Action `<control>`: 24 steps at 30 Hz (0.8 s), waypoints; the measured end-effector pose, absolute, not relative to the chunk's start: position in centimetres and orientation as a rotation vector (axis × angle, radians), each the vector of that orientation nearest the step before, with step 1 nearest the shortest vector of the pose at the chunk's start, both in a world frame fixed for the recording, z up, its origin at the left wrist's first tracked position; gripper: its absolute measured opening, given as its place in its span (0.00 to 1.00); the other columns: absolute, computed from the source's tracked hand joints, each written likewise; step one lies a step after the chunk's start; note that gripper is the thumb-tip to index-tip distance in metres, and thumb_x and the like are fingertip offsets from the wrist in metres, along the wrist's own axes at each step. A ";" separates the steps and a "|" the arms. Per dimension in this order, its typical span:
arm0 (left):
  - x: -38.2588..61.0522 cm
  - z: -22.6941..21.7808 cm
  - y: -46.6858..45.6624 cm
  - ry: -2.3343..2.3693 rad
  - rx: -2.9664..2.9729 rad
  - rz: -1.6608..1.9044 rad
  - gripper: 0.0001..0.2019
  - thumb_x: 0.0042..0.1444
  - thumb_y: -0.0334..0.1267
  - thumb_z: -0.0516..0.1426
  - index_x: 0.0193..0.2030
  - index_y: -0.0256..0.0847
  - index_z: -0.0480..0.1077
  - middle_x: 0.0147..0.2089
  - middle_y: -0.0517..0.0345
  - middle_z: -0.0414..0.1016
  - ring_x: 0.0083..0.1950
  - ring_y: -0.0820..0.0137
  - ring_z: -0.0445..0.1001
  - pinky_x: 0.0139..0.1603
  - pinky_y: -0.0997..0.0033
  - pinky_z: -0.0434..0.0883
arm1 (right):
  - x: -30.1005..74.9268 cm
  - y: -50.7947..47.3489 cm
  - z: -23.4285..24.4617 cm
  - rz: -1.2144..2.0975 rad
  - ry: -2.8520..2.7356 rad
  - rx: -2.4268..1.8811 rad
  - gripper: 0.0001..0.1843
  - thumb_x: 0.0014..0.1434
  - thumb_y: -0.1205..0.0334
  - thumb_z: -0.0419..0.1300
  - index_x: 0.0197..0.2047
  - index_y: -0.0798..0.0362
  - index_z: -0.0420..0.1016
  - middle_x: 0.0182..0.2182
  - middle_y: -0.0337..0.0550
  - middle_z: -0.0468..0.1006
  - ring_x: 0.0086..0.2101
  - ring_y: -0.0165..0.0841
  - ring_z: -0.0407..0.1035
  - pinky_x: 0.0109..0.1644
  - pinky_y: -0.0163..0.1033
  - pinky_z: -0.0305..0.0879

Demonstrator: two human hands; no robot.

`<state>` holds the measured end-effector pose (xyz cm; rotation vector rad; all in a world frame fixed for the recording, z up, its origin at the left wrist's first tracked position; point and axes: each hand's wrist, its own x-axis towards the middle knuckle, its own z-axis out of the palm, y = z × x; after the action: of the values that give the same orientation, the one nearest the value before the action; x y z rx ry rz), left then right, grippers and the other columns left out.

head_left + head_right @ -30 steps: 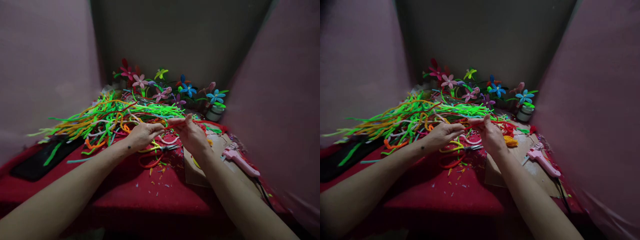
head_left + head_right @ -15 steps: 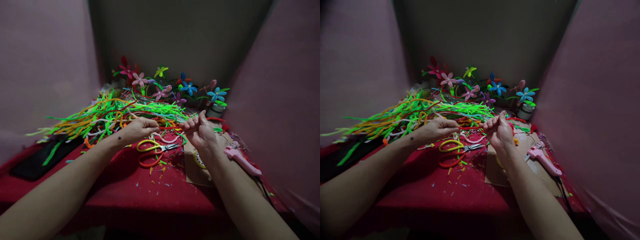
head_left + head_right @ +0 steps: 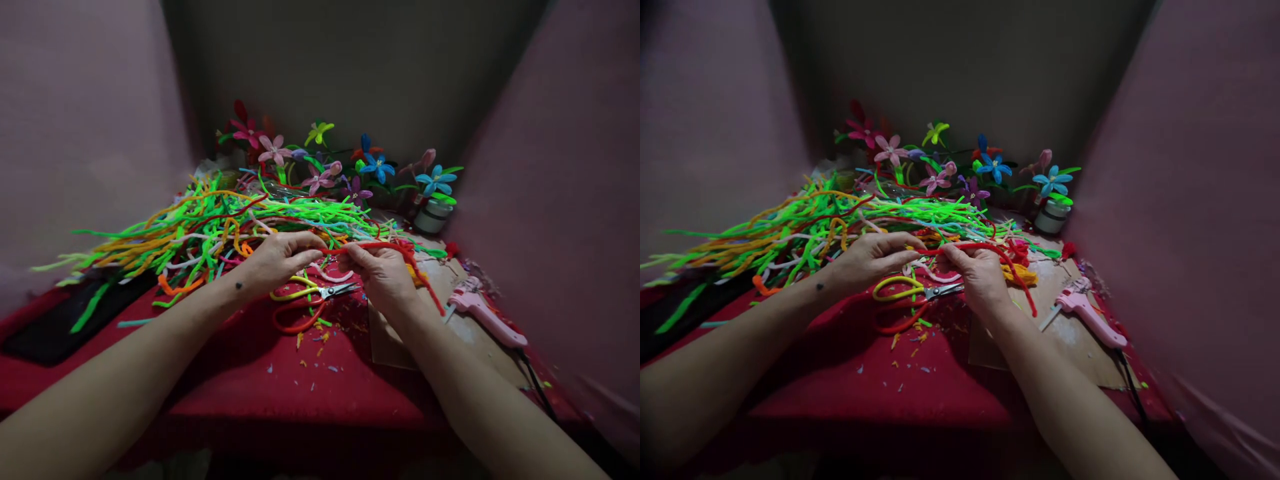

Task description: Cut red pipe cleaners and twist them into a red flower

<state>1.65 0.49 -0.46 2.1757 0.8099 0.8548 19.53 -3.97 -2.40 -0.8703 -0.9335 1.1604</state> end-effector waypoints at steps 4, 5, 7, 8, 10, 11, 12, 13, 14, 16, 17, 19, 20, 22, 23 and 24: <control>1.6 -0.4 0.4 0.783 2.170 0.884 0.12 0.54 0.41 0.55 0.36 0.35 0.74 0.28 0.61 0.70 0.29 0.76 0.65 0.28 0.78 0.63 | 19.7 -3.8 -2.6 1.132 -0.900 -0.850 0.11 0.40 0.57 0.71 0.23 0.56 0.78 0.19 0.40 0.77 0.22 0.27 0.70 0.29 0.33 0.67; 1.6 -0.4 0.4 0.787 2.183 0.890 0.12 0.54 0.41 0.55 0.36 0.35 0.74 0.27 0.60 0.70 0.28 0.76 0.65 0.28 0.78 0.63 | 19.7 -3.8 -2.7 1.134 -0.885 -0.842 0.11 0.40 0.58 0.71 0.23 0.56 0.78 0.19 0.40 0.77 0.22 0.27 0.70 0.29 0.33 0.67; 1.6 -0.6 0.5 0.810 2.188 0.921 0.12 0.54 0.41 0.54 0.35 0.35 0.75 0.26 0.61 0.69 0.27 0.76 0.65 0.27 0.78 0.62 | 19.7 -3.7 -2.8 1.143 -0.851 -0.826 0.10 0.39 0.59 0.71 0.23 0.56 0.78 0.19 0.40 0.77 0.21 0.27 0.69 0.29 0.33 0.68; 1.6 -0.6 0.4 0.823 2.176 0.942 0.12 0.53 0.41 0.54 0.35 0.35 0.75 0.25 0.61 0.69 0.26 0.76 0.64 0.26 0.78 0.62 | 19.7 -3.6 -2.8 1.152 -0.838 -0.820 0.10 0.39 0.59 0.71 0.23 0.56 0.78 0.19 0.40 0.77 0.21 0.27 0.69 0.28 0.33 0.68; 1.6 -0.6 0.3 0.841 2.139 0.964 0.11 0.52 0.40 0.55 0.35 0.35 0.75 0.24 0.61 0.68 0.24 0.77 0.63 0.24 0.78 0.61 | 19.8 -3.5 -2.9 1.172 -0.814 -0.811 0.10 0.38 0.60 0.72 0.23 0.56 0.78 0.19 0.39 0.77 0.21 0.27 0.69 0.28 0.33 0.68; 1.6 -0.6 0.2 0.848 2.113 0.963 0.11 0.52 0.40 0.55 0.35 0.35 0.75 0.23 0.62 0.68 0.24 0.77 0.63 0.24 0.78 0.61 | 19.9 -3.5 -2.8 1.182 -0.810 -0.806 0.11 0.37 0.61 0.72 0.24 0.56 0.77 0.19 0.39 0.77 0.20 0.27 0.69 0.27 0.33 0.68; 1.6 -0.4 0.0 0.854 2.082 0.949 0.11 0.51 0.40 0.56 0.35 0.35 0.75 0.22 0.62 0.68 0.23 0.77 0.64 0.23 0.78 0.62 | 19.9 -3.5 -2.8 1.190 -0.816 -0.802 0.10 0.37 0.61 0.72 0.24 0.56 0.77 0.19 0.39 0.77 0.21 0.28 0.69 0.28 0.34 0.68; 1.6 -0.3 -0.1 0.857 2.049 0.920 0.11 0.51 0.40 0.56 0.36 0.35 0.74 0.22 0.62 0.68 0.23 0.77 0.64 0.23 0.78 0.62 | 20.0 -3.6 -2.7 1.193 -0.826 -0.796 0.10 0.37 0.62 0.72 0.24 0.55 0.78 0.19 0.39 0.77 0.21 0.28 0.70 0.28 0.34 0.68; 1.5 -0.1 -0.3 0.855 2.018 0.881 0.11 0.50 0.40 0.57 0.36 0.35 0.74 0.23 0.62 0.69 0.23 0.77 0.65 0.24 0.78 0.63 | 20.1 -3.6 -2.6 1.190 -0.837 -0.787 0.09 0.38 0.62 0.71 0.24 0.55 0.78 0.19 0.38 0.77 0.21 0.28 0.70 0.28 0.34 0.68; 1.5 0.3 -0.5 0.838 1.973 0.795 0.10 0.50 0.40 0.58 0.35 0.35 0.74 0.24 0.61 0.71 0.24 0.76 0.67 0.25 0.78 0.65 | 20.1 -3.8 -2.4 1.188 -0.860 -0.769 0.08 0.39 0.63 0.70 0.24 0.55 0.77 0.19 0.38 0.77 0.22 0.28 0.70 0.29 0.34 0.68; 1.4 0.5 -0.6 0.821 1.960 0.754 0.10 0.50 0.40 0.58 0.35 0.35 0.74 0.24 0.61 0.71 0.25 0.76 0.68 0.25 0.78 0.65 | 20.1 -3.9 -2.3 1.193 -0.871 -0.761 0.07 0.40 0.64 0.70 0.25 0.55 0.78 0.19 0.38 0.77 0.22 0.28 0.70 0.30 0.34 0.68; 1.2 0.7 -0.6 0.780 1.938 0.671 0.10 0.51 0.41 0.58 0.34 0.35 0.74 0.23 0.61 0.71 0.24 0.76 0.68 0.24 0.78 0.65 | 20.1 -4.2 -2.1 1.217 -0.890 -0.746 0.06 0.41 0.64 0.69 0.26 0.55 0.78 0.20 0.39 0.77 0.23 0.28 0.70 0.31 0.35 0.68; 1.1 0.8 -0.6 0.757 1.921 0.630 0.10 0.51 0.41 0.58 0.34 0.35 0.74 0.22 0.61 0.71 0.23 0.76 0.67 0.23 0.78 0.65 | 20.1 -4.3 -2.0 1.232 -0.898 -0.741 0.06 0.42 0.64 0.68 0.26 0.55 0.78 0.20 0.39 0.77 0.23 0.28 0.70 0.31 0.35 0.68; 0.8 0.8 -0.6 0.707 1.888 0.550 0.11 0.52 0.42 0.58 0.35 0.36 0.74 0.22 0.60 0.71 0.21 0.76 0.67 0.21 0.78 0.64 | 20.0 -4.5 -1.9 1.254 -0.904 -0.730 0.06 0.42 0.65 0.68 0.27 0.55 0.78 0.20 0.38 0.76 0.23 0.28 0.69 0.31 0.36 0.68; 0.7 0.8 -0.5 0.687 1.879 0.516 0.11 0.52 0.42 0.58 0.34 0.36 0.74 0.22 0.60 0.71 0.21 0.76 0.67 0.21 0.77 0.64 | 20.0 -4.5 -1.7 1.260 -0.899 -0.725 0.06 0.41 0.65 0.68 0.26 0.55 0.77 0.20 0.38 0.76 0.22 0.28 0.69 0.31 0.35 0.67; 0.6 0.8 -0.4 0.675 1.876 0.506 0.11 0.53 0.43 0.57 0.33 0.36 0.74 0.22 0.59 0.72 0.21 0.76 0.67 0.22 0.77 0.65 | 20.0 -4.6 -1.6 1.262 -0.892 -0.717 0.06 0.41 0.66 0.68 0.26 0.54 0.77 0.20 0.37 0.76 0.22 0.28 0.69 0.30 0.35 0.67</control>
<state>0.62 -0.40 0.82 1.8762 0.6751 0.5063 20.00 -4.58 -1.63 -0.7172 -0.8923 1.2625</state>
